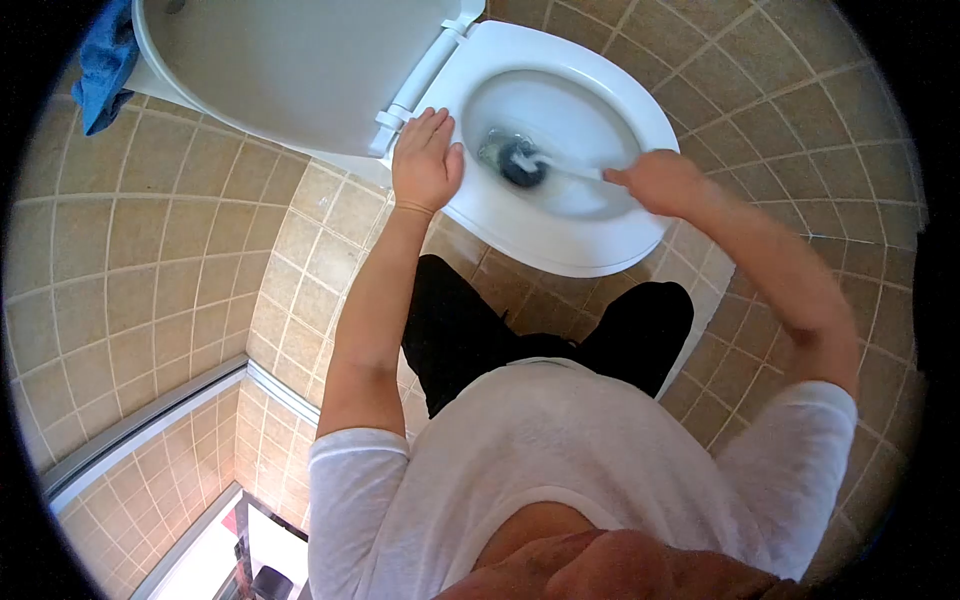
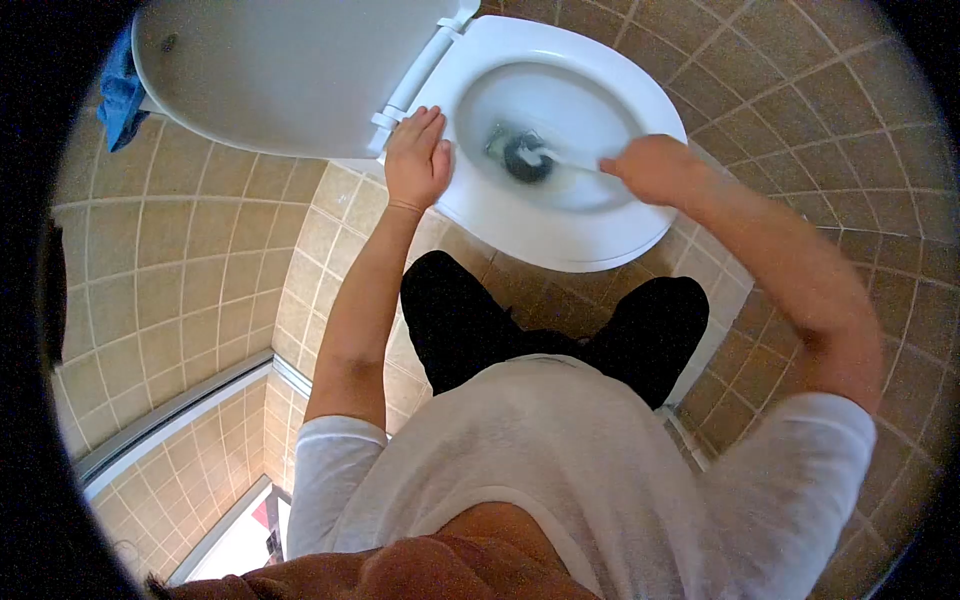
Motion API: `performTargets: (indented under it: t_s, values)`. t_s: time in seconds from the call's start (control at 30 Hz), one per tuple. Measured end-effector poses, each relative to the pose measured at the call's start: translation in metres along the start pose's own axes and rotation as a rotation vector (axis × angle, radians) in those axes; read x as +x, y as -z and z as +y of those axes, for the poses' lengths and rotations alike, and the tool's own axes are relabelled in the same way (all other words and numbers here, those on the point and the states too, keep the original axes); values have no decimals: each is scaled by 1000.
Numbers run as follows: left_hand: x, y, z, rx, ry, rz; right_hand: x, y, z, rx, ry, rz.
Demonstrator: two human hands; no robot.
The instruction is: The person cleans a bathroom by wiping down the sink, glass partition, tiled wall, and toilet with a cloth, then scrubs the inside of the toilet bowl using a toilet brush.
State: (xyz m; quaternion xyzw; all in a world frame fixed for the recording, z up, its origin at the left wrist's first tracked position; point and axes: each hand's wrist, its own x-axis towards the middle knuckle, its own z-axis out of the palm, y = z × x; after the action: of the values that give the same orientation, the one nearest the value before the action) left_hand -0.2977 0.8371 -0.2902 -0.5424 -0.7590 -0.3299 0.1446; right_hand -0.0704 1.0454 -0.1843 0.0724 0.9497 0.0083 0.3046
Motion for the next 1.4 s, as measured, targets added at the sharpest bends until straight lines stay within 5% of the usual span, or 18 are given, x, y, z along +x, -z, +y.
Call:
performTargets:
  t_s: [0.23, 0.4, 0.47, 0.5, 0.6, 0.73, 0.83, 0.87, 0.97, 1.2, 1.4]
  values:
    - [1, 0, 1, 5, 20, -13, -58, 20, 4, 76, 17, -158]
    - [1, 2, 4, -3, 16, 1, 16, -44, -21, 521, 309, 334]
    - [2, 1, 2, -7, 19, -3, 21, -25, -42, 1391, -148, -179]
    - [2, 1, 1, -17, 7, 9, 24, -29, -50, 1765, -230, -177]
    - [0, 0, 3, -9, 2, 10, 24, -28, -63, 2144, -338, -239]
    - [3, 2, 3, -14, 4, 1, -24, -13, -84, 1705, -156, -254]
    - [2, 2, 3, 2, -10, 9, -37, 3, -78, 1670, -193, -275]
    - [0, 2, 4, -8, -11, -1, -28, -4, -80, 1679, -204, -278]
    - [2, 0, 2, -26, 3, 13, 32, -19, -77, 2432, -250, -85]
    - [1, -1, -2, -36, -16, 19, -25, -7, -89, 1981, -190, -337]
    - [2, 2, 0, -24, -22, 7, 14, -14, -72, 2119, -175, -127]
